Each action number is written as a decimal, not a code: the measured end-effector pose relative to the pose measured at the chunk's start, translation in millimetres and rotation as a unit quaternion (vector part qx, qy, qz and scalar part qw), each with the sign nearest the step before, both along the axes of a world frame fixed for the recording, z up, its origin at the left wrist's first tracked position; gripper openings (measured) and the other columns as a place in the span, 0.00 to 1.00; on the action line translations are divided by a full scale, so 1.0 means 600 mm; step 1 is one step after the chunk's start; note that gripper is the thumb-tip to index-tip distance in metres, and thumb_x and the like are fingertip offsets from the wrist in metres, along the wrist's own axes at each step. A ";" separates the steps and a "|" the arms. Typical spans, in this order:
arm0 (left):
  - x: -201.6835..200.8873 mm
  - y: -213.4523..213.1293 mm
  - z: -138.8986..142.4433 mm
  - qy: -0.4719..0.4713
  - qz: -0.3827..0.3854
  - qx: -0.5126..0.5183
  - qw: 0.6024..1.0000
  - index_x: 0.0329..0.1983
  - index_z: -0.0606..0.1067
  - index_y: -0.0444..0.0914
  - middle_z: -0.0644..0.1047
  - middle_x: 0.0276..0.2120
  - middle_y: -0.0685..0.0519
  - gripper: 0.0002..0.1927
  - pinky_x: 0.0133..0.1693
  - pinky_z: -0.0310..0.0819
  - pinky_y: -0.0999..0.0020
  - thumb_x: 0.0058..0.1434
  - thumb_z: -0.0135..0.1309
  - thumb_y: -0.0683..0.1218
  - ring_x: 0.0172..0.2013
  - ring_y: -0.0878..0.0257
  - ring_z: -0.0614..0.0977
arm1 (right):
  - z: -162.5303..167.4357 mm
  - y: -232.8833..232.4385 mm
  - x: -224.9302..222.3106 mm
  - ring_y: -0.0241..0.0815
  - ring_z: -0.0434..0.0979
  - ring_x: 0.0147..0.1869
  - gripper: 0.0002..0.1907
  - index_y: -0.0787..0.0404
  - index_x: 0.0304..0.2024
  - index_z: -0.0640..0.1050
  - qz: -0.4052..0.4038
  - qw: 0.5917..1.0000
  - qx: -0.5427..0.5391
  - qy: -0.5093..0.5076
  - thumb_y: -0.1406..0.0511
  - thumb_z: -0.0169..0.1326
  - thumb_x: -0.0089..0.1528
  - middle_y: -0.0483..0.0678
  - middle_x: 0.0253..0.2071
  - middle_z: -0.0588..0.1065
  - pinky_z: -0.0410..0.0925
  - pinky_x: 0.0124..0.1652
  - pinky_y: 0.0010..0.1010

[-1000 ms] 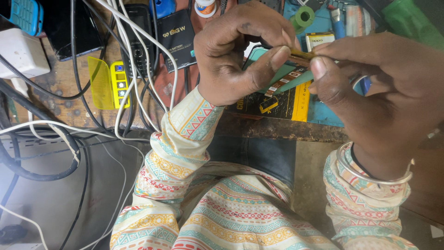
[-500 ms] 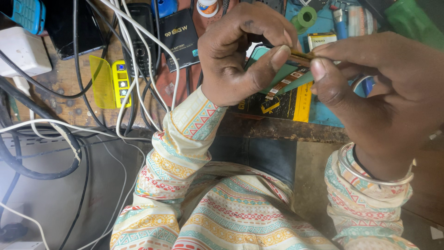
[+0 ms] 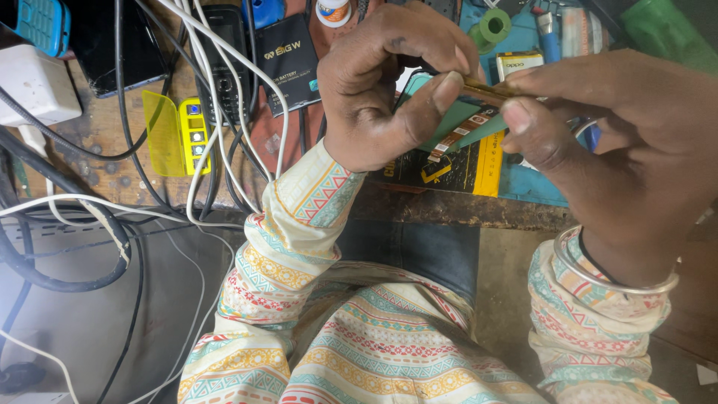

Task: The person works at a cluttered repair bench on a disassembled smartphone. They handle the phone body, remove the old battery, peel a strip of adhesive tape from a roll, cut it with pliers, and press the tape onto a replacement screen panel.

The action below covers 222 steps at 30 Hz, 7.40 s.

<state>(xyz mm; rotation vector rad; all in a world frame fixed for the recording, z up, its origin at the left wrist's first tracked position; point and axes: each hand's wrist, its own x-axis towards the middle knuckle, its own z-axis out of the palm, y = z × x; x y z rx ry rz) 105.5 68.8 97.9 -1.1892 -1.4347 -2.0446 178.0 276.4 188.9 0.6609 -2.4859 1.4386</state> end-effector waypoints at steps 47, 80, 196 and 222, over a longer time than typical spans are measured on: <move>-0.004 -0.006 0.020 0.045 0.045 -0.072 0.995 0.48 0.79 0.34 0.81 0.46 0.50 0.12 0.49 0.78 0.69 0.62 0.64 0.33 0.45 0.61 0.82 | -0.029 0.010 0.005 0.33 0.78 0.39 0.07 0.72 0.49 0.79 -0.025 0.996 0.018 0.081 0.71 0.61 0.72 0.52 0.40 0.79 0.70 0.40 0.19; -0.006 -0.023 0.028 0.094 -0.005 -0.113 0.989 0.52 0.78 0.37 0.77 0.51 0.50 0.13 0.52 0.76 0.71 0.65 0.63 0.35 0.48 0.63 0.80 | -0.028 -0.004 0.016 0.32 0.78 0.37 0.17 0.71 0.48 0.80 -0.044 0.996 -0.065 0.032 0.60 0.57 0.75 0.50 0.38 0.78 0.69 0.39 0.18; 0.128 0.070 0.048 0.087 0.207 -0.314 0.923 0.44 0.76 0.32 0.79 0.39 0.46 0.15 0.38 0.77 0.58 0.56 0.67 0.40 0.36 0.50 0.82 | -0.139 0.054 0.149 0.49 0.73 0.52 0.10 0.61 0.48 0.79 -0.220 0.934 0.226 0.169 0.69 0.63 0.64 0.45 0.47 0.79 0.63 0.54 0.40; 0.151 -0.020 0.007 -0.424 -0.276 -0.115 0.855 0.39 0.75 0.30 0.77 0.44 0.48 0.05 0.51 0.74 0.70 0.61 0.53 0.33 0.46 0.65 0.78 | -0.127 0.063 0.168 0.42 0.77 0.44 0.11 0.67 0.41 0.81 -0.153 0.983 -0.097 -0.022 0.65 0.61 0.60 0.50 0.36 0.77 0.70 0.48 0.31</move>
